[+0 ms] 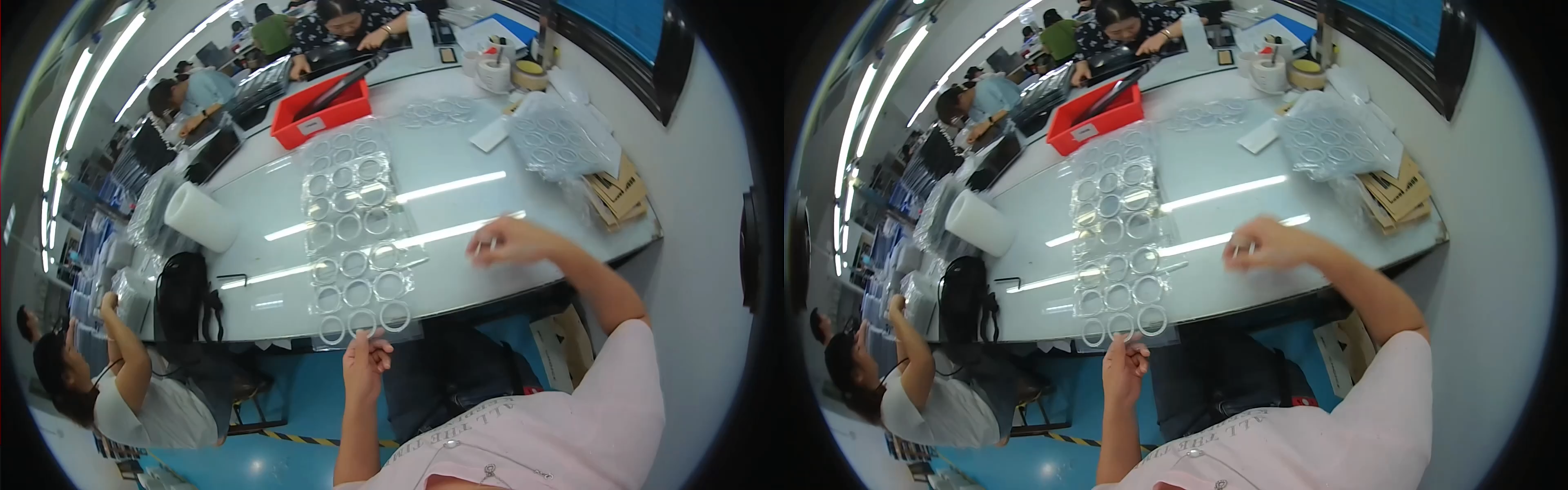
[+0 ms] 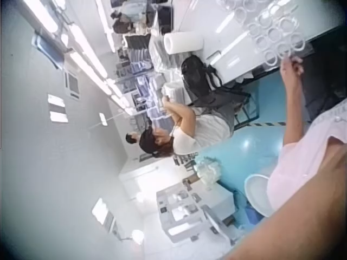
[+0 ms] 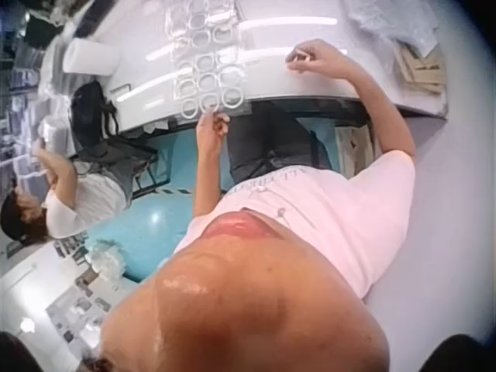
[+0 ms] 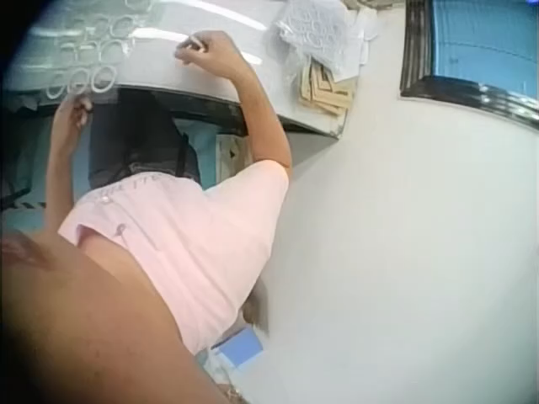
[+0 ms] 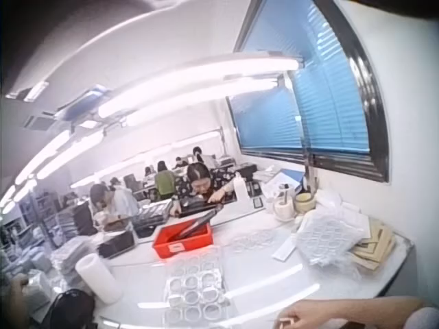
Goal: The person is picking up small circular lenses or covers and placing them into a plastic sorting tray with multiple circular compartments.
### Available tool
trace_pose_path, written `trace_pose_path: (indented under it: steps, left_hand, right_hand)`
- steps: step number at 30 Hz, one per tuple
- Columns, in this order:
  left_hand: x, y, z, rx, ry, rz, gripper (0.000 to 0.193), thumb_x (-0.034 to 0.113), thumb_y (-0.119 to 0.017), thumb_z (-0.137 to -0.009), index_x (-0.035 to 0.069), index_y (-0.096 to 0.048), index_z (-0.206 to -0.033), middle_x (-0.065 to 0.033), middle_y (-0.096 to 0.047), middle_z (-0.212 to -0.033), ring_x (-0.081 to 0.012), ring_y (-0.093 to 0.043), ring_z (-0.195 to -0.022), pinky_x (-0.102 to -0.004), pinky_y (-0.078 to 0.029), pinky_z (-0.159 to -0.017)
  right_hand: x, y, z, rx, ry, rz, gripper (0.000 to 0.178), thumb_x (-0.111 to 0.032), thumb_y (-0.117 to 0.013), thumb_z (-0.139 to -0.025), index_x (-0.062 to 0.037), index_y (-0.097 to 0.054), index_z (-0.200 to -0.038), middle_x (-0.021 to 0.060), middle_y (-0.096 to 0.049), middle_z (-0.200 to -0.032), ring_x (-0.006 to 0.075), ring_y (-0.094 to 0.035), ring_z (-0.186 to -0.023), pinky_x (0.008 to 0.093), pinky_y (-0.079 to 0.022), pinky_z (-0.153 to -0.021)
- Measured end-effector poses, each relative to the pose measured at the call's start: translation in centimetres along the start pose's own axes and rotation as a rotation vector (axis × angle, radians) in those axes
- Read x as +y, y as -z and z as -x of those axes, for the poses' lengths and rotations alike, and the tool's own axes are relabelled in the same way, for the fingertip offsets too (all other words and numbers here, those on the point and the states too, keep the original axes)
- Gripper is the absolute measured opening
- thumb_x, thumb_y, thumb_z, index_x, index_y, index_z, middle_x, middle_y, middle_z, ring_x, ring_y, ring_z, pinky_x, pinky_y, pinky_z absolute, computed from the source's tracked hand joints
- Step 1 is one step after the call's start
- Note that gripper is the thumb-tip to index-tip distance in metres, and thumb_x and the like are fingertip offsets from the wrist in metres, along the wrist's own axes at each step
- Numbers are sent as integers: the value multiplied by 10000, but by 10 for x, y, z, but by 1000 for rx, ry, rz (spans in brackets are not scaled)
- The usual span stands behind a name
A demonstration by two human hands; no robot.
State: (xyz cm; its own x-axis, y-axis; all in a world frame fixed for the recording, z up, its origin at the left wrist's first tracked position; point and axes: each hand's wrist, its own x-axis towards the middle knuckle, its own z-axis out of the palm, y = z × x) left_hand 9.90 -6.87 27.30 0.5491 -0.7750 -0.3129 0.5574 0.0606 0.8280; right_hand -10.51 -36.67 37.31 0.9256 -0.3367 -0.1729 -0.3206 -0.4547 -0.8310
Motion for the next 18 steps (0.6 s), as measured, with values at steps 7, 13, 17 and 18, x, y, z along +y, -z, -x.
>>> trace_pose_path:
  steps: [7, 13, 17, 18]
  left_hand:
    - [19, -11, 32, -183, -51, -82, 312, 246, -527, -985, -3, -687, -888, -77, -655, -702, -102, -541, -531, -188, -368, -481]
    - [15, 10, 44, -303, 101, -287, 305, 249, -542, -976, -17, -684, -934, -102, -673, -734, -136, -599, -605, -228, -441, -565]
    - [23, 15, 54, -384, 193, -341, 322, 235, -569, -964, -8, -636, -1163, -138, -690, -998, -171, -650, -838, -267, -491, -699]
    - [21, 23, 53, -378, -32, -294, 452, 269, -621, -933, -4, -526, -1280, -158, -645, -1116, -209, -633, -953, -305, -508, -774]
  right_hand:
    - [-33, -78, -2, -208, -188, -525, 425, -303, -605, -937, 11, -593, -1223, 7, -708, -867, 39, -495, -564, 196, -393, -493]
    - [-37, -109, -1, -195, -113, -648, 306, -284, -606, -957, -16, -610, -1105, 21, -687, -820, 28, -449, -507, 182, -344, -443]
    - [-31, -131, -1, -78, -133, -778, 189, -224, -662, -929, -51, -586, -920, 38, -654, -737, 40, -491, -514, 188, -325, -427]
    - [-33, -135, 2, -78, -122, -806, 181, -203, -675, -920, -59, -572, -879, 40, -644, -715, 45, -497, -515, 189, -318, -422]
